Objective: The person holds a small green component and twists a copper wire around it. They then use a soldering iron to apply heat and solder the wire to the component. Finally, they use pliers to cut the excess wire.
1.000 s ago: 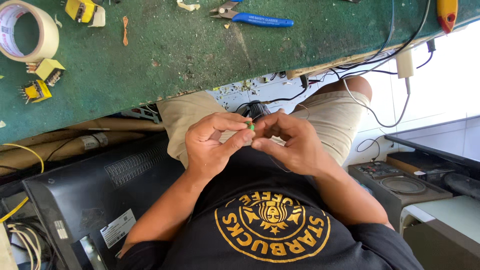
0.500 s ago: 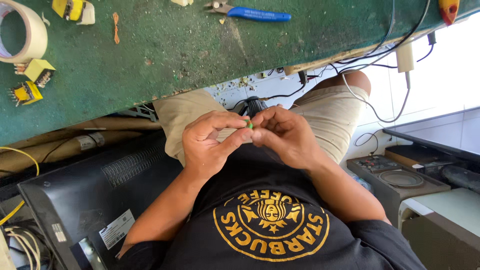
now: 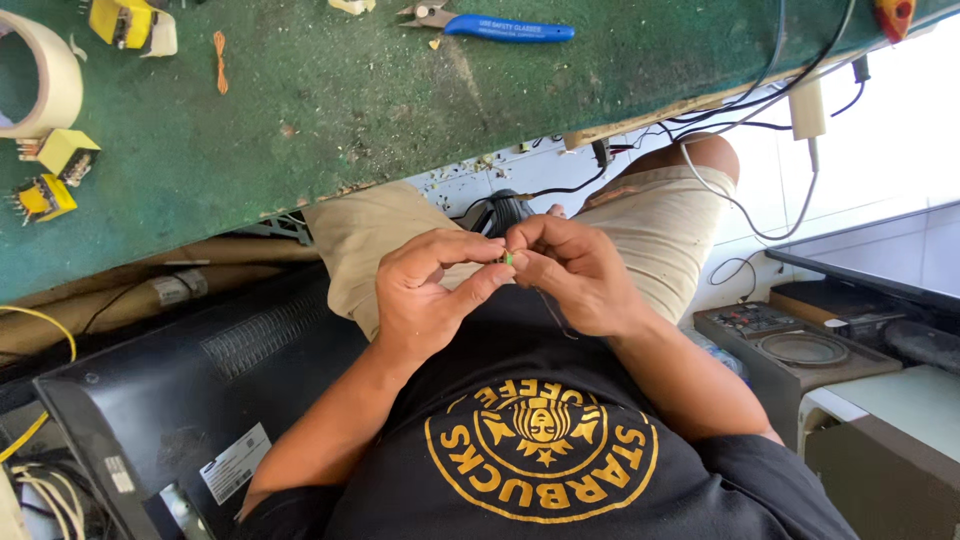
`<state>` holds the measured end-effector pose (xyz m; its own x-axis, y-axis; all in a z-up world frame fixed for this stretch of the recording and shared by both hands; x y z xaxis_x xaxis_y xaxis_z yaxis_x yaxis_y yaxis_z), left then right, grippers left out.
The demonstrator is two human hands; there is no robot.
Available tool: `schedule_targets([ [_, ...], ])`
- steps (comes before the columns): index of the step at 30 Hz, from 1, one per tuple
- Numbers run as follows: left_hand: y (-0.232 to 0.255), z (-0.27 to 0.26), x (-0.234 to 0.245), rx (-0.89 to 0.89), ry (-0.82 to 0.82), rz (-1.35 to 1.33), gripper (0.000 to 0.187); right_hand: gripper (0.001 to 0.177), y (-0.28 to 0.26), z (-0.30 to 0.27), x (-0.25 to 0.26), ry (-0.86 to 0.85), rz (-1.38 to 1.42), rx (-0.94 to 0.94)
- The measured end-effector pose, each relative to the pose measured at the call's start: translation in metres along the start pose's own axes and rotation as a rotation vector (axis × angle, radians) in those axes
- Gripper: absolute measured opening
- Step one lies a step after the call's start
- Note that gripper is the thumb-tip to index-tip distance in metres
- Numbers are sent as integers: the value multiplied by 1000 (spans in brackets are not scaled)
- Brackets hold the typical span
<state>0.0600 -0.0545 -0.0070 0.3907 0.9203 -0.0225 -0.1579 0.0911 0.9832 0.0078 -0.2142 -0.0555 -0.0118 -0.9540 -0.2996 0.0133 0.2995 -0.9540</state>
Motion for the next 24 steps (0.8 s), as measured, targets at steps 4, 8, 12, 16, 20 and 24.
schedule_targets([
  [4, 7, 4, 6, -18, -3, 35, 21, 8, -4, 1, -4, -8, -11, -7],
  [8, 13, 8, 11, -74, 14, 70, 19, 10, -22, 3, -7, -48, -99, -27],
  [12, 8, 4, 3, -22, -11, 18, 20, 5, -44, 10, -9, -31, -222, 56],
  [16, 15, 6, 11, -53, -13, 85, 18, 7, -54, 12, -14, -37, -298, 107],
  [20, 28, 11, 21, -116, -53, 302, 13, 10, -80, 3, -16, -23, -715, 358],
  [24, 20, 6, 10, -106, -117, 497, 19, 21, -111, 2, -49, -163, -956, 636],
])
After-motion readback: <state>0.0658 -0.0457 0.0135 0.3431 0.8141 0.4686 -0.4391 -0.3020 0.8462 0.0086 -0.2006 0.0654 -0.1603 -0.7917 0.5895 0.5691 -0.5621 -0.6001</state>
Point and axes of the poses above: each hand's wrist, its own z-axis towards the middle knuckle, its own x-axis out of the back of the hand, y = z × x, the point moved 8 cm from there along z, towards the middle knuckle, and after that the axes turned 3 degrees about x, right-handed, at the moved point
